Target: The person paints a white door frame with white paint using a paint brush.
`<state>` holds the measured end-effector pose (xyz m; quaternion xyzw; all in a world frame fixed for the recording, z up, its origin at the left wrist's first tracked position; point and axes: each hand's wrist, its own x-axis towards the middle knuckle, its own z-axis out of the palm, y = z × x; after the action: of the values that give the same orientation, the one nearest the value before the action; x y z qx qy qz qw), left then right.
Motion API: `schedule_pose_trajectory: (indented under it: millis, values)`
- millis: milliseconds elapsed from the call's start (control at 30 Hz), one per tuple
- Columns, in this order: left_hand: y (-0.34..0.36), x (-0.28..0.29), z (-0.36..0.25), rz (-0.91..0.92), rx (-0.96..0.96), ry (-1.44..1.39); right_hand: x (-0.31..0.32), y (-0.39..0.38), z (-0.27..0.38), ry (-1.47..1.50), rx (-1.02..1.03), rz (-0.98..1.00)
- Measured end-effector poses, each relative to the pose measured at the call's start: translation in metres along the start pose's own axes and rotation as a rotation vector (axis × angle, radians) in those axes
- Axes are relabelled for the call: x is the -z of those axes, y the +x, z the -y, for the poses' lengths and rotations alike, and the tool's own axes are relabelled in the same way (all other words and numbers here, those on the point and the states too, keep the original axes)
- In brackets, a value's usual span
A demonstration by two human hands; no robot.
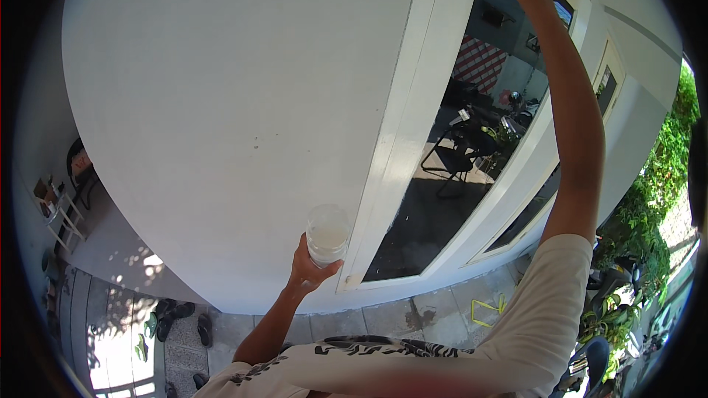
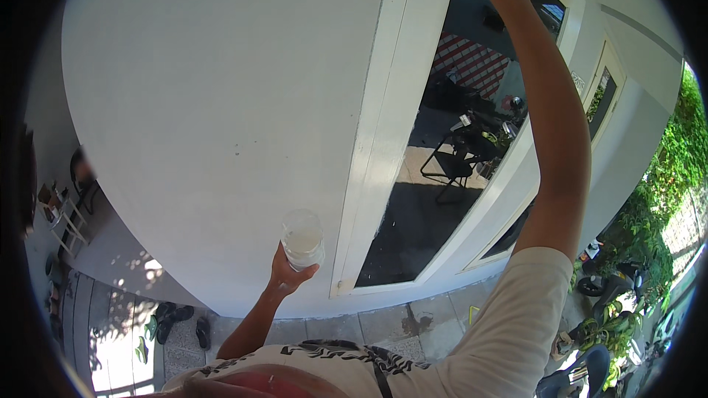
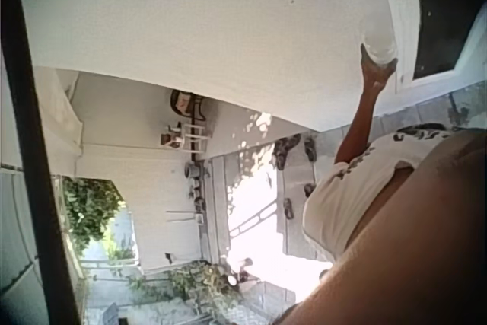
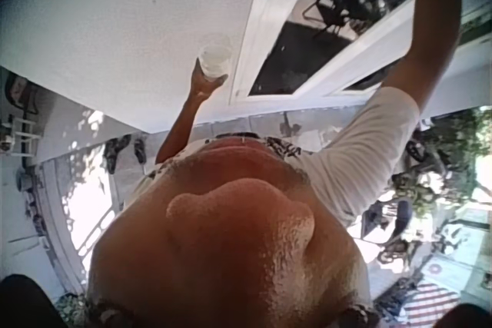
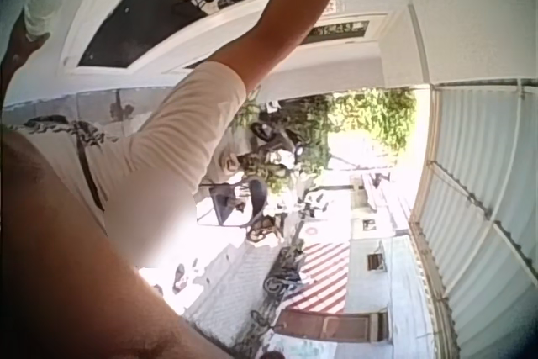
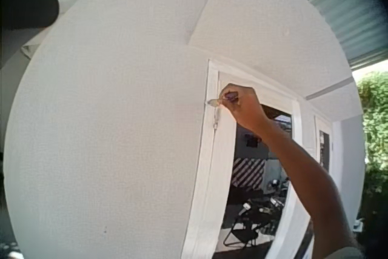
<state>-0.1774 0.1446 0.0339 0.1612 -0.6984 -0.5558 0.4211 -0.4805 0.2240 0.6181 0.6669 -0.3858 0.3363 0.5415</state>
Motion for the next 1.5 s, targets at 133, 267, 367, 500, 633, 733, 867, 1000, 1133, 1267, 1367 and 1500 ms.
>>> schedule_pose_trajectory:
  millis: [133,267,367,500,633,733,867,1000,1133,1267,1367,1500]
  values:
    - [0.0,-0.002,0.0,0.017,-0.006,-0.053,-0.008,-0.066,0.007,0.002,0.037,0.15]
    - [-0.004,0.005,-0.002,0.005,-0.002,-0.032,0.0,-0.099,0.037,0.101,-0.162,0.396]
    - [-0.003,0.008,-0.002,0.002,-0.005,-0.009,0.007,-0.087,0.029,0.093,-0.17,0.504]
    - [-0.003,0.01,-0.01,-0.016,-0.005,0.031,0.008,-0.017,0.007,0.175,-0.29,0.253]
    - [-0.002,0.009,-0.011,-0.022,-0.012,0.013,0.013,0.038,-0.036,0.092,-0.232,0.116]
    - [0.0,0.009,-0.004,-0.018,-0.013,-0.025,0.017,0.062,-0.059,-0.092,-0.059,-0.009]
    - [-0.001,0.008,-0.006,-0.009,-0.018,-0.033,0.015,0.049,-0.049,-0.095,0.062,-0.097]
    - [-0.002,0.01,-0.006,-0.018,-0.016,-0.017,-0.002,-0.026,-0.004,0.041,-0.032,0.154]
    - [-0.002,0.009,-0.006,-0.008,-0.019,-0.058,0.002,-0.085,0.039,0.12,-0.026,0.411]
    - [0.0,0.009,-0.003,0.007,-0.04,-0.025,0.007,-0.079,0.019,0.142,-0.105,0.464]
    - [0.003,0.005,-0.008,0.014,-0.034,-0.035,0.014,-0.018,-0.011,0.002,-0.119,0.231]
    - [0.005,0.003,-0.012,0.012,-0.024,-0.06,0.027,0.039,-0.033,0.014,-0.161,0.009]
